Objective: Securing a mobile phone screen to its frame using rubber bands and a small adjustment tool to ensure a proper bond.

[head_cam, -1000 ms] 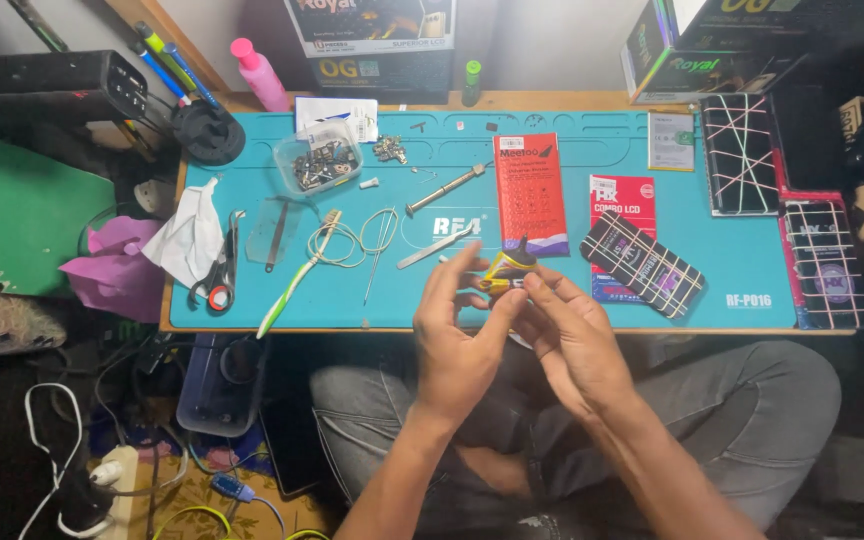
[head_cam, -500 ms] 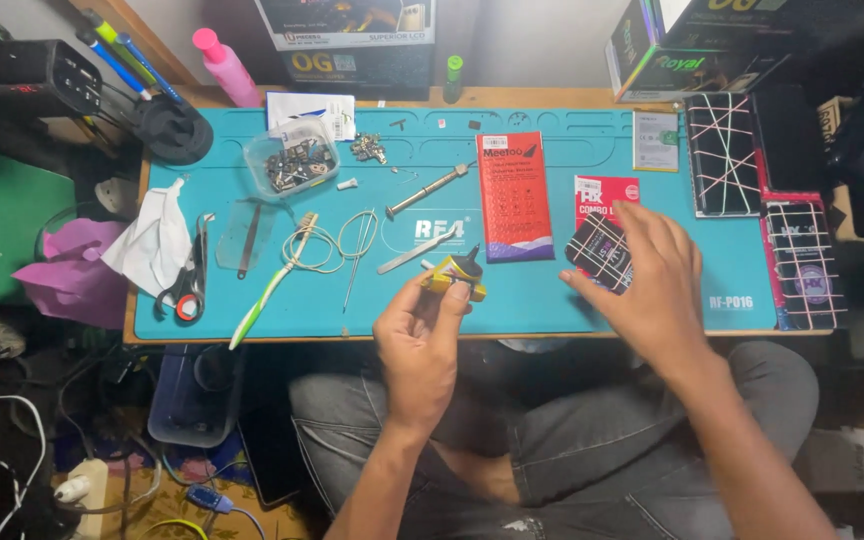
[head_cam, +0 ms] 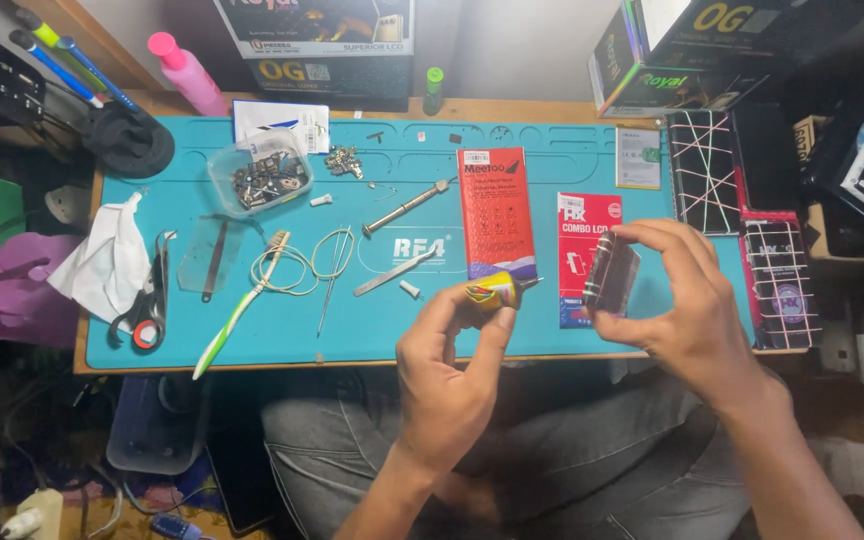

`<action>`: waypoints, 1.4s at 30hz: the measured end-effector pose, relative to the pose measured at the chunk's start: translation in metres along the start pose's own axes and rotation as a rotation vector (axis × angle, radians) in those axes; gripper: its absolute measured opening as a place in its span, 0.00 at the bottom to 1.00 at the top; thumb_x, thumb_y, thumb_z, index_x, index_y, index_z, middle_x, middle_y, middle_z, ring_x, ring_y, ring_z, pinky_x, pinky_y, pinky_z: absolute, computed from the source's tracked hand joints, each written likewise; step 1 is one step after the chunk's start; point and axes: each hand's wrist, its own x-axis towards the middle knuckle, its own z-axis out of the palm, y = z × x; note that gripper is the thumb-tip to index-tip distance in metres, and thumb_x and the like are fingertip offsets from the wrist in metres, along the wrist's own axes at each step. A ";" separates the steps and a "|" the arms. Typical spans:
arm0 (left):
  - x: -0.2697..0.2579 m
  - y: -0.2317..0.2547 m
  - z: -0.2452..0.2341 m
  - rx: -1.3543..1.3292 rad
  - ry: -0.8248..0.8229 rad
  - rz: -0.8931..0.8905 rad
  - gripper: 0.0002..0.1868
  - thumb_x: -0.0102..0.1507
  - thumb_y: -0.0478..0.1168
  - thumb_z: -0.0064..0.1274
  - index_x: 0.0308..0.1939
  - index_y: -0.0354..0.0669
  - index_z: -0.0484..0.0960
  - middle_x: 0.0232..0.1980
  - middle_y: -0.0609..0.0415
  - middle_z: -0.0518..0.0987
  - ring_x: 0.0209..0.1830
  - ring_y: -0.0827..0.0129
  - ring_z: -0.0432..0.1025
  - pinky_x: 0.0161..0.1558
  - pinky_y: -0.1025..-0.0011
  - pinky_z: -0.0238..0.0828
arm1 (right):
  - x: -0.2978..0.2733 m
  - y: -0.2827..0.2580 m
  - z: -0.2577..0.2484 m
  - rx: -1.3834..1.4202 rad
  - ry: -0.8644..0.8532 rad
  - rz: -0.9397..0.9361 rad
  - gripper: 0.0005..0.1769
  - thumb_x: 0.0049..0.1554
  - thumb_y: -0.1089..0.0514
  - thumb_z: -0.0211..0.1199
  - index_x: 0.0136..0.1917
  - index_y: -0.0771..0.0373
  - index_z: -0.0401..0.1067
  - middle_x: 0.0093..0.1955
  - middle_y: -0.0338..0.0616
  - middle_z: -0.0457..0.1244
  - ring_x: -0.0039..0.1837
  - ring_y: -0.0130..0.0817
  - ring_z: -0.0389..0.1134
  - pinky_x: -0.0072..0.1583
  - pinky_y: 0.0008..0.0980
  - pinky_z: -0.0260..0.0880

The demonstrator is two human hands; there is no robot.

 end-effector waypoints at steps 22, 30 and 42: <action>0.014 -0.010 0.015 0.358 0.029 0.493 0.15 0.69 0.30 0.64 0.60 0.37 0.82 0.45 0.51 0.83 0.41 0.63 0.76 0.50 0.68 0.79 | 0.009 -0.015 0.012 -0.043 0.005 -0.241 0.40 0.51 0.50 0.82 0.73 0.63 0.72 0.71 0.47 0.68 0.73 0.43 0.69 0.73 0.43 0.54; 0.014 -0.011 0.014 0.382 0.032 0.518 0.15 0.69 0.30 0.64 0.59 0.35 0.81 0.45 0.48 0.83 0.41 0.62 0.76 0.49 0.67 0.80 | 0.008 -0.018 0.013 -0.035 0.004 -0.241 0.41 0.50 0.50 0.82 0.73 0.62 0.72 0.72 0.48 0.68 0.73 0.42 0.69 0.72 0.42 0.53; 0.013 -0.016 0.015 0.412 0.046 0.534 0.16 0.69 0.30 0.64 0.60 0.35 0.81 0.46 0.48 0.83 0.40 0.62 0.76 0.48 0.67 0.81 | 0.007 -0.020 0.013 -0.045 0.014 -0.236 0.41 0.50 0.51 0.83 0.73 0.61 0.73 0.71 0.48 0.68 0.73 0.40 0.69 0.70 0.41 0.52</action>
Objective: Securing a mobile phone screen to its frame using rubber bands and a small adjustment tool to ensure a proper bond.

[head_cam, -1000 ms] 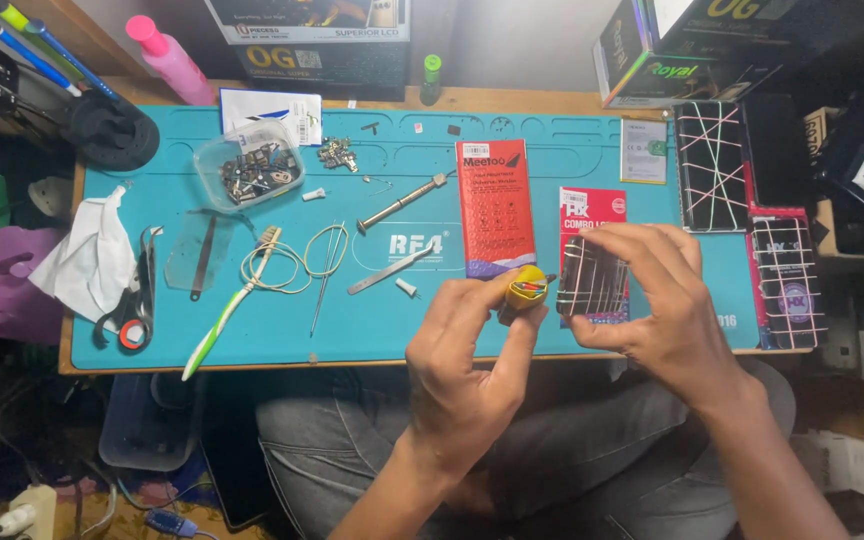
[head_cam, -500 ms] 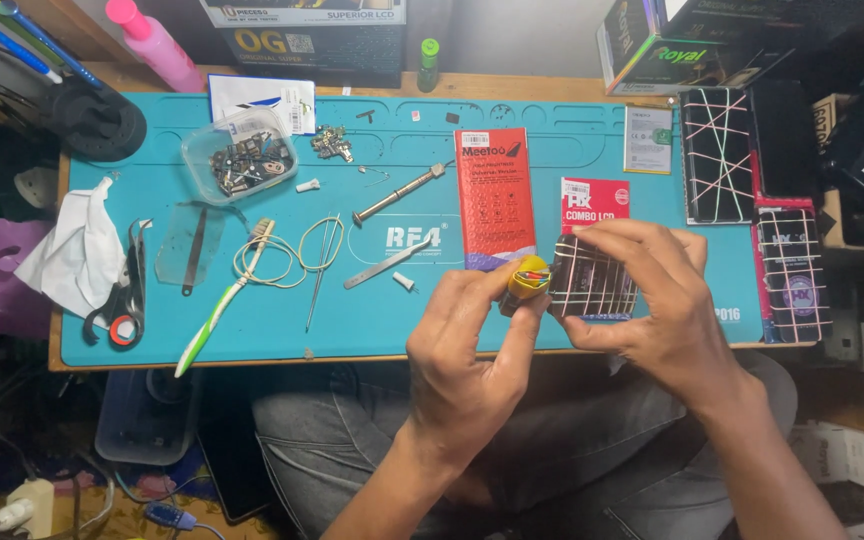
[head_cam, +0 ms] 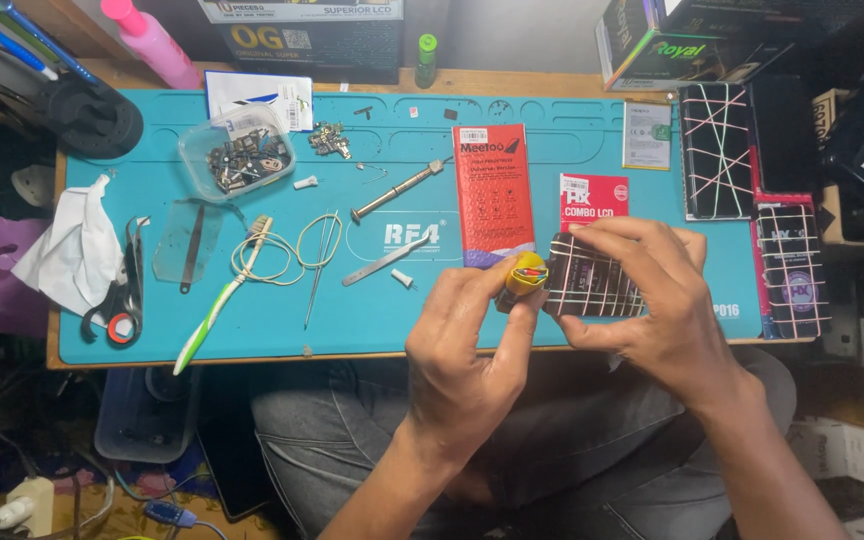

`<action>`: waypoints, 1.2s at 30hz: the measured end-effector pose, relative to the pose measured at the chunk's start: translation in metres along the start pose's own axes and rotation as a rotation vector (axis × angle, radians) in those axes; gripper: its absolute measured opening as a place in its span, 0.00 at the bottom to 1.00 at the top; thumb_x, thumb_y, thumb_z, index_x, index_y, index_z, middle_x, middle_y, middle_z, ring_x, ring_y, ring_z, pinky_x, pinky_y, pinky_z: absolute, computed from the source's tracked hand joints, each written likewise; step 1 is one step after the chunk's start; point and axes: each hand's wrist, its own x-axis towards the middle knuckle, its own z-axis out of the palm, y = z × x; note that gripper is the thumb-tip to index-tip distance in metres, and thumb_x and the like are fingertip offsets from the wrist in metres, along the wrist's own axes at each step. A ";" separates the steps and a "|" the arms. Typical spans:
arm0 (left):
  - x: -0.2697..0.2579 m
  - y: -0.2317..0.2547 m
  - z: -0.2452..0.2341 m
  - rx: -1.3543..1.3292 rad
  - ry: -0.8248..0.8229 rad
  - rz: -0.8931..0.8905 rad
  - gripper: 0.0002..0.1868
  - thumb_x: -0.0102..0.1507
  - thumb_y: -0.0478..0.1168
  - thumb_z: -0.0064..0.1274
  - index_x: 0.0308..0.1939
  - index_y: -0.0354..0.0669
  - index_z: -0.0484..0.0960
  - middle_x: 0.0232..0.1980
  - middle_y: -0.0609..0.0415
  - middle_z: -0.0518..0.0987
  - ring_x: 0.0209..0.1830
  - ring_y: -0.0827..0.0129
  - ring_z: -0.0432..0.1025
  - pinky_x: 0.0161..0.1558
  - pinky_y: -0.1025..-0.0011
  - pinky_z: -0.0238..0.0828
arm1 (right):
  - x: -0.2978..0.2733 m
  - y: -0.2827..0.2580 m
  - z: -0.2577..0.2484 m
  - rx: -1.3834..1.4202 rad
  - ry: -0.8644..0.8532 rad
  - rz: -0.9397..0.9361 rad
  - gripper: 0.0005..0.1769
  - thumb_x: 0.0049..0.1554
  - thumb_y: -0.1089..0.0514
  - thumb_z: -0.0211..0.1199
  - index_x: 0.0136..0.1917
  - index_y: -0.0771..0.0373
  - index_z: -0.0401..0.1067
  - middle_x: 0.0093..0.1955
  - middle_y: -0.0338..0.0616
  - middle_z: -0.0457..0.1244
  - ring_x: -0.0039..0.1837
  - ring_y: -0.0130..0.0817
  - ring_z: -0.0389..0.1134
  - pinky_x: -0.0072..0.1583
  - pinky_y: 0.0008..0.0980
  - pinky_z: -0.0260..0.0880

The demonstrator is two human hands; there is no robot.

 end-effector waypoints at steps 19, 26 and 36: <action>-0.004 0.000 -0.001 0.076 0.010 0.078 0.15 0.68 0.28 0.64 0.58 0.32 0.82 0.49 0.45 0.86 0.43 0.56 0.81 0.47 0.63 0.75 | -0.001 -0.001 0.000 -0.043 0.025 -0.023 0.38 0.52 0.48 0.82 0.71 0.63 0.75 0.69 0.48 0.67 0.70 0.41 0.69 0.66 0.42 0.53; -0.005 0.000 -0.001 0.082 0.016 0.090 0.14 0.68 0.28 0.64 0.57 0.31 0.82 0.49 0.45 0.86 0.42 0.56 0.80 0.46 0.63 0.74 | -0.002 -0.001 0.002 -0.049 0.033 -0.031 0.38 0.51 0.48 0.82 0.71 0.63 0.75 0.69 0.47 0.67 0.69 0.41 0.69 0.67 0.41 0.53; -0.005 0.004 -0.002 0.083 0.004 0.086 0.13 0.68 0.28 0.64 0.57 0.31 0.82 0.48 0.46 0.86 0.42 0.57 0.80 0.45 0.63 0.73 | -0.001 -0.004 -0.001 -0.049 0.029 -0.015 0.38 0.52 0.49 0.82 0.71 0.62 0.75 0.70 0.47 0.67 0.70 0.41 0.68 0.67 0.42 0.53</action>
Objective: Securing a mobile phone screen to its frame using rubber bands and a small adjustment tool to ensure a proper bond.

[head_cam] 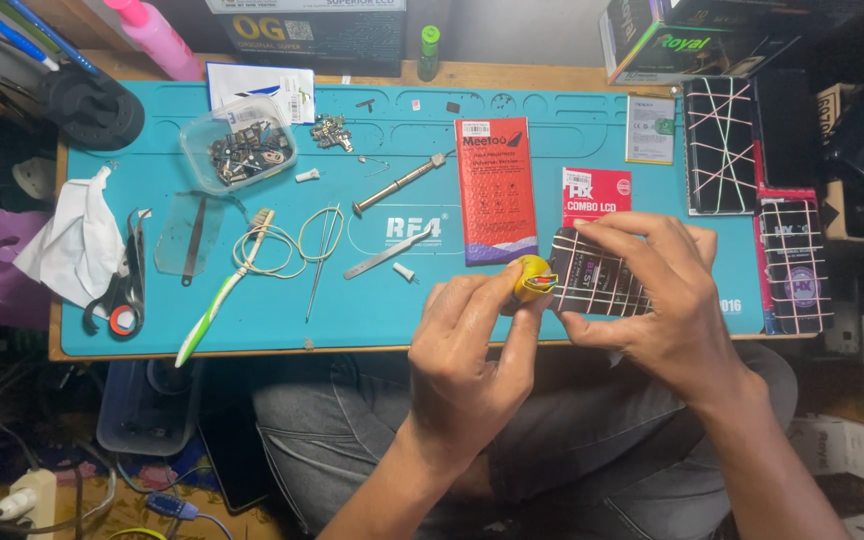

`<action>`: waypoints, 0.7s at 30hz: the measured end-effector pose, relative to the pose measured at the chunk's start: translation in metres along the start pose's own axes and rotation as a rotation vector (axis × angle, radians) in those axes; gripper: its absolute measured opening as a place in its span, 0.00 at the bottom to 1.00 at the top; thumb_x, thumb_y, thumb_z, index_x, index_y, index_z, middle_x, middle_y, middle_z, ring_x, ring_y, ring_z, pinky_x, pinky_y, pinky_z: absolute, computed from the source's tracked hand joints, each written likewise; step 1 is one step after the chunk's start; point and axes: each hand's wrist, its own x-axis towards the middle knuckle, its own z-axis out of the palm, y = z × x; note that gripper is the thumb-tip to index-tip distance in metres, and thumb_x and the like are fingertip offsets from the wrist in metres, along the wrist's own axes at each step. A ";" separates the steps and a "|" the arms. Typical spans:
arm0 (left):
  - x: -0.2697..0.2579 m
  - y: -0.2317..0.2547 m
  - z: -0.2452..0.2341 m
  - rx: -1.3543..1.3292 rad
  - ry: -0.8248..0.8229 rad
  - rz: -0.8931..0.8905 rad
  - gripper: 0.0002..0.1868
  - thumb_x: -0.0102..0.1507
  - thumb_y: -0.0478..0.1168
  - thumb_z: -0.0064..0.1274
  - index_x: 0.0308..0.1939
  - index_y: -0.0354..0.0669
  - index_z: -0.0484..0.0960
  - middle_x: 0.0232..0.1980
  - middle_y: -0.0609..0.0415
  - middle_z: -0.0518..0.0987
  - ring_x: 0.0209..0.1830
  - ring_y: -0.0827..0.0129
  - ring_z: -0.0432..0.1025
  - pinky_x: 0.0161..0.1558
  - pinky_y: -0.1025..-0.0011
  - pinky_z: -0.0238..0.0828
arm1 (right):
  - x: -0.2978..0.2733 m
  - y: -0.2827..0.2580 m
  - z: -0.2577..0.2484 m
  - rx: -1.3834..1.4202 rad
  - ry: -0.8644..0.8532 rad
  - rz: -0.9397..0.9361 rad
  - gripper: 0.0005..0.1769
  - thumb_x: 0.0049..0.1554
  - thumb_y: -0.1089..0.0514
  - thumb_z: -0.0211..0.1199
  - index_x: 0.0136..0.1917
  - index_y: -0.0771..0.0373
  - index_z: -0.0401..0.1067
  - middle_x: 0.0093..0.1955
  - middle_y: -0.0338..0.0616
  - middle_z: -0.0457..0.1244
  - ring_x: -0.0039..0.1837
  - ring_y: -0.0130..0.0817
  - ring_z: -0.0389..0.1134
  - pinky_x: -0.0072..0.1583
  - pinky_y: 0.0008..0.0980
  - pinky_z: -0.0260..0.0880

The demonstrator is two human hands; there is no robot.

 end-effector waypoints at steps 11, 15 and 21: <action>-0.002 0.001 -0.002 -0.006 -0.021 -0.017 0.14 0.68 0.28 0.63 0.58 0.31 0.82 0.46 0.45 0.85 0.40 0.57 0.78 0.44 0.63 0.72 | -0.001 0.001 0.000 0.002 -0.005 0.005 0.40 0.51 0.47 0.83 0.72 0.63 0.75 0.70 0.49 0.68 0.71 0.42 0.68 0.67 0.43 0.53; -0.002 0.001 -0.002 -0.014 -0.015 -0.015 0.13 0.69 0.28 0.63 0.57 0.30 0.82 0.46 0.46 0.85 0.40 0.57 0.78 0.45 0.63 0.72 | -0.001 0.001 0.000 -0.003 -0.003 0.010 0.40 0.51 0.48 0.83 0.72 0.62 0.75 0.70 0.48 0.67 0.71 0.42 0.68 0.67 0.43 0.53; -0.003 0.000 -0.002 -0.008 -0.011 -0.008 0.14 0.69 0.28 0.63 0.58 0.30 0.82 0.47 0.44 0.85 0.40 0.56 0.78 0.44 0.62 0.72 | -0.001 0.001 0.001 0.000 -0.004 0.010 0.40 0.51 0.48 0.83 0.72 0.63 0.75 0.71 0.48 0.68 0.71 0.42 0.68 0.67 0.43 0.52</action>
